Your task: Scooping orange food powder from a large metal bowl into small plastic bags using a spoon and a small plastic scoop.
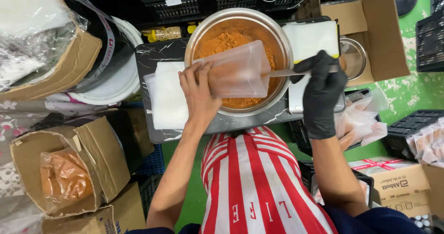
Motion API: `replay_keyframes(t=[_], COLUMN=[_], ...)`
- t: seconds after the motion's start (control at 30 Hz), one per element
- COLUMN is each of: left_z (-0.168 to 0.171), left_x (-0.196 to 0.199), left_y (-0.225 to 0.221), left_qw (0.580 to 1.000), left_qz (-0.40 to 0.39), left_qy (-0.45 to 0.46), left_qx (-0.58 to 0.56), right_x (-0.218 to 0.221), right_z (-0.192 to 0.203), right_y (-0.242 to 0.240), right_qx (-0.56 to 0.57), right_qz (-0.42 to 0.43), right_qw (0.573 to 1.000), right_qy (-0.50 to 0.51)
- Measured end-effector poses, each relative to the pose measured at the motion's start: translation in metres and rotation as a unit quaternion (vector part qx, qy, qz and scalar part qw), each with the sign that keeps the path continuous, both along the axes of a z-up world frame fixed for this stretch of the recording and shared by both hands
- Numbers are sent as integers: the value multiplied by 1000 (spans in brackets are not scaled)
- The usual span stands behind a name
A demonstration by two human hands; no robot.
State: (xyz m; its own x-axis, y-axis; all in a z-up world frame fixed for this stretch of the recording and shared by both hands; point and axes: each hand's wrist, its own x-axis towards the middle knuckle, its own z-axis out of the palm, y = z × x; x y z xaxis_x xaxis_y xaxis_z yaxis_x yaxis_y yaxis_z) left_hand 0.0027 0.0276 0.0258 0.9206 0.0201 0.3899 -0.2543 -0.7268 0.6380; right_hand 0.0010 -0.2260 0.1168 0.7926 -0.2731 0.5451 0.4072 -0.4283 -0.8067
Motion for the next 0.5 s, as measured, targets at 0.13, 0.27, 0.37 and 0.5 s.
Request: replay_keyframes(t=[0.13, 0.27, 0.37, 0.5], left_z=[11, 12, 11, 8], left_x=[-2, -4, -6, -10], left_y=[2, 7, 10, 11], left_qw=[1000, 1000, 999, 999], left_qz=[-22, -28, -33, -37], left_qy=[4, 10, 13, 10], left_qx=[4, -9, -3, -5], right_x=[0, 1, -1, -5], right_z=[7, -2, -10, -10], right_y=[29, 27, 31, 43], right_qx=[99, 164, 153, 174], right_qz=[34, 19, 18, 22], right_qw=[994, 986, 988, 984], right_qy=[35, 32, 30, 32])
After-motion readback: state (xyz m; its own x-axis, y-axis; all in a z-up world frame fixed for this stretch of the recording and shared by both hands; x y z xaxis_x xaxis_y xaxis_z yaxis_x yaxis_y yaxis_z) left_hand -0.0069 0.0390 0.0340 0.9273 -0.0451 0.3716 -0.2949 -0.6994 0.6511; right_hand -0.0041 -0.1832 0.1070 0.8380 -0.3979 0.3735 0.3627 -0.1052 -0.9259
